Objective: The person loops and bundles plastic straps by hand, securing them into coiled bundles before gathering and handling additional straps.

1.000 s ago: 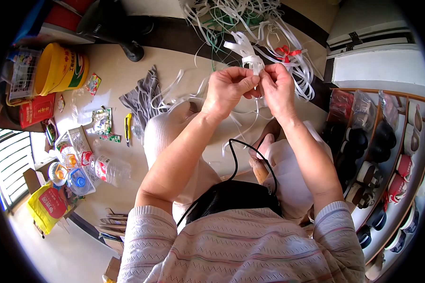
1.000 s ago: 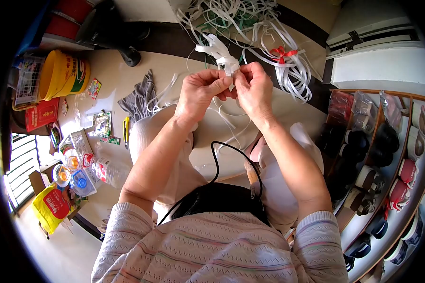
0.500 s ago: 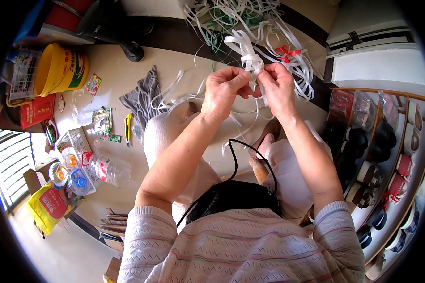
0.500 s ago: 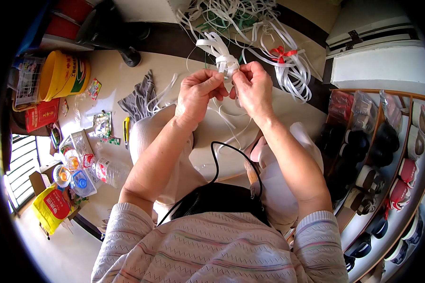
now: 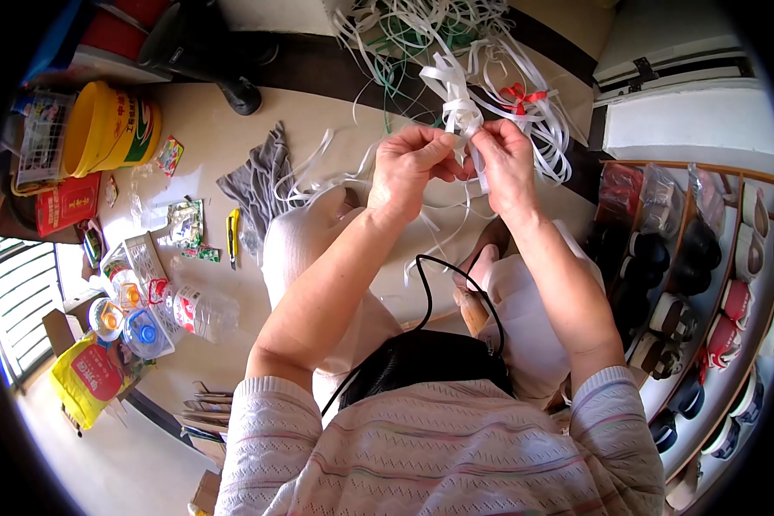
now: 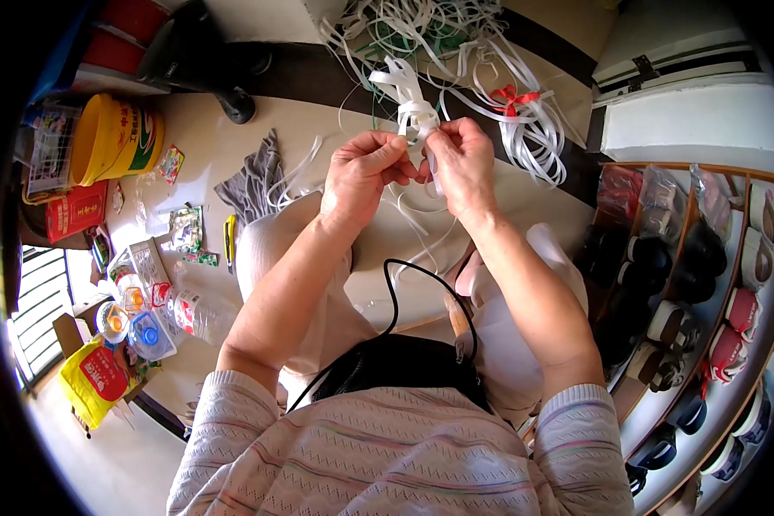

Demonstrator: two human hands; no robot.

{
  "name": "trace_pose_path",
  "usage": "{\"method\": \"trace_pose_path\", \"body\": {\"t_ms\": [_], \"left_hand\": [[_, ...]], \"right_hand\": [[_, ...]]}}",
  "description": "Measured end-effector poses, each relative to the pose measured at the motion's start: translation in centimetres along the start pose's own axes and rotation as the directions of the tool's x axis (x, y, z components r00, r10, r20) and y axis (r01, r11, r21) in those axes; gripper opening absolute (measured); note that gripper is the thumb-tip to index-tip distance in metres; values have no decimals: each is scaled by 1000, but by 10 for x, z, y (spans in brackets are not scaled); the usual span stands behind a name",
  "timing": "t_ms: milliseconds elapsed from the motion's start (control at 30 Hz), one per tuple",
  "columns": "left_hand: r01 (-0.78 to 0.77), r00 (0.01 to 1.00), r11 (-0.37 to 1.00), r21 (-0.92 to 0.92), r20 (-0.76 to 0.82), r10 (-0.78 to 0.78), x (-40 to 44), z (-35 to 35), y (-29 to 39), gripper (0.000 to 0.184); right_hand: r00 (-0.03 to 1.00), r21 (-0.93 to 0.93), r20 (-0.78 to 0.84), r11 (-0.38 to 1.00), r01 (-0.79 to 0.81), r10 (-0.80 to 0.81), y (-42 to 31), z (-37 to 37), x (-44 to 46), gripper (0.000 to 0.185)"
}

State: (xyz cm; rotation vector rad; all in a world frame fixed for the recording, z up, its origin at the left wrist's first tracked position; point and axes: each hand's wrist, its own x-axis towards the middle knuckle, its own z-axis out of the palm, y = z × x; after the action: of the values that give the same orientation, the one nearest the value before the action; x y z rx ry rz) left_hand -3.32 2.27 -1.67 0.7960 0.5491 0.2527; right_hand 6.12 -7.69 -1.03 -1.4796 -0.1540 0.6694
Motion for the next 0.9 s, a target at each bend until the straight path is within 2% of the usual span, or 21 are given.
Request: {"method": "trace_pose_path", "body": {"t_ms": [167, 267, 467, 567, 667, 900], "left_hand": [[-20, 999, 1000, 22, -33, 21, 2, -3, -3, 14], [-29, 999, 996, 81, -28, 32, 2, -3, -2, 14], [85, 995, 971, 224, 25, -93, 1, 4, 10, 17], [144, 987, 975, 167, 47, -154, 4, 1, 10, 17], [128, 990, 989, 80, 45, -132, 3, 0, 7, 16], [26, 1000, 995, 93, 1, -26, 4, -3, 2, 16]], "right_hand": [[994, -209, 71, 973, 100, -87, -2, 0, 0, 15], [992, -240, 89, 965, 108, -89, -3, -1, 1, 14], [994, -190, 87, 979, 76, -60, -1, -7, 0, 11], [990, -301, 70, 943, 139, -123, -3, -4, -4, 11], [986, -364, 54, 917, 164, -155, -3, -1, -5, 10], [985, -390, 78, 905, 171, -152, -7, 2, -5, 11]]}}
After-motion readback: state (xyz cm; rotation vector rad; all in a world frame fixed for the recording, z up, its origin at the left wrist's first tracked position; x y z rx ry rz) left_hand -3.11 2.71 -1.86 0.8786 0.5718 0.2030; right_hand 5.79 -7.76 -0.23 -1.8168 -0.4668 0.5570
